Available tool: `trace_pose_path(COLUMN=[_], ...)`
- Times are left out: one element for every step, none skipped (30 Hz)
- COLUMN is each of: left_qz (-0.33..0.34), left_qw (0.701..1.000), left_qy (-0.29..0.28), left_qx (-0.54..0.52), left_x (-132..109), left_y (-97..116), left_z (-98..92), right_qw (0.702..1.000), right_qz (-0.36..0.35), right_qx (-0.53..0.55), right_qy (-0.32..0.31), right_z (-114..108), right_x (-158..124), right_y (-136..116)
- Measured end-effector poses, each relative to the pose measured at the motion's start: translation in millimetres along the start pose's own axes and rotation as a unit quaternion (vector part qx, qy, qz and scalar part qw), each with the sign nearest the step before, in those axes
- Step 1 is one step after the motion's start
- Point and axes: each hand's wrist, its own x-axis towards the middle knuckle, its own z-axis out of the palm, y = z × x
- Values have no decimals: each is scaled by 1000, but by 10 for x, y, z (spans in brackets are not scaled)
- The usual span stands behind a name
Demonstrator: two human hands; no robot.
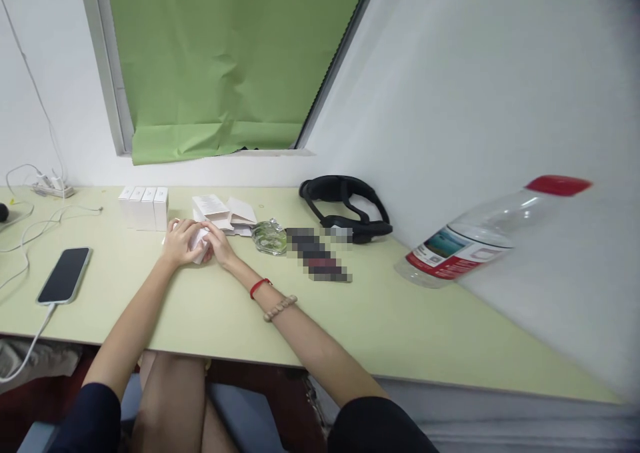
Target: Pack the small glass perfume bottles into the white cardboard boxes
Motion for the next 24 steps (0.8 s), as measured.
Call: trace_pose_path(left_qz=[-1, -6, -12, -18, -22, -25, -27, -30, -34, -40, -47, -57, -67, -77, -87, -96, -103, -109, -113, -117, -120, -121, -122, -123], left_qw=[1000, 1000, 999, 999, 999, 999, 999, 998, 998, 997, 997, 996, 996, 995, 994, 993, 993, 992, 992, 991, 991, 991, 991, 991], left_qy=[-17, -26, -28, -25, -23, -21, -22, -25, -29, -31, -32, -31, -29, -27, -26, -26, -26, -26, -26, -26, -26, -26, -27, -27], left_qx=[0, 3, 10, 18, 26, 34, 40, 44, 47, 50, 54, 57, 59, 59, 59, 57, 55, 53, 52, 52, 52, 53, 53, 54], left_x=[6, 12, 17, 20, 23, 25, 27, 28, 29, 30, 31, 32, 33, 34, 36, 37, 39, 41, 43, 45, 46, 48, 49, 50], left_y=[14, 27, 37, 43, 45, 42, 34, 20, 1, -20, -44, -68, -90, -109, -124, -135, -141, -142, -140, -136, -131, -125, -121, -118], left_z=[-3, -6, -9, -12, -16, -21, -26, -31, -38, -44, -52, -59, -66, -72, -77, -81, -83, -85, -85, -86, -87, -88, -89, -91], right_qw=[1000, 1000, 1000, 1000, 1000, 1000, 999, 999, 999, 999, 999, 999, 999, 999, 999, 1000, 1000, 1000, 999, 999, 999, 999, 999, 999], right_qz=[6, 7, 4, -2, -6, -10, -14, -17, -19, -19, -17, -11, -3, 6, 12, 16, 19, 21, 24, 28, 33, 38, 42, 46], right_qx=[-3, -5, -6, -7, -8, -11, -15, -15, -13, -7, 0, 7, 12, 14, 13, 13, 13, 14, 15, 17, 19, 20, 21, 22], right_qy=[2, 5, 10, 16, 22, 26, 28, 31, 36, 43, 48, 49, 46, 37, 29, 21, 18, 18, 18, 17, 15, 13, 10, 9], right_z=[-4, -7, -7, -4, 3, 12, 23, 35, 46, 57, 65, 70, 73, 73, 71, 68, 64, 61, 57, 55, 53, 53, 53, 54], right_x=[9, 18, 26, 32, 35, 36, 35, 33, 30, 28, 27, 28, 31, 35, 40, 44, 48, 50, 50, 50, 48, 46, 44, 43], right_y=[0, 1, 2, 4, 6, 9, 12, 14, 15, 16, 16, 17, 18, 20, 22, 25, 26, 27, 25, 21, 15, 8, 0, -7])
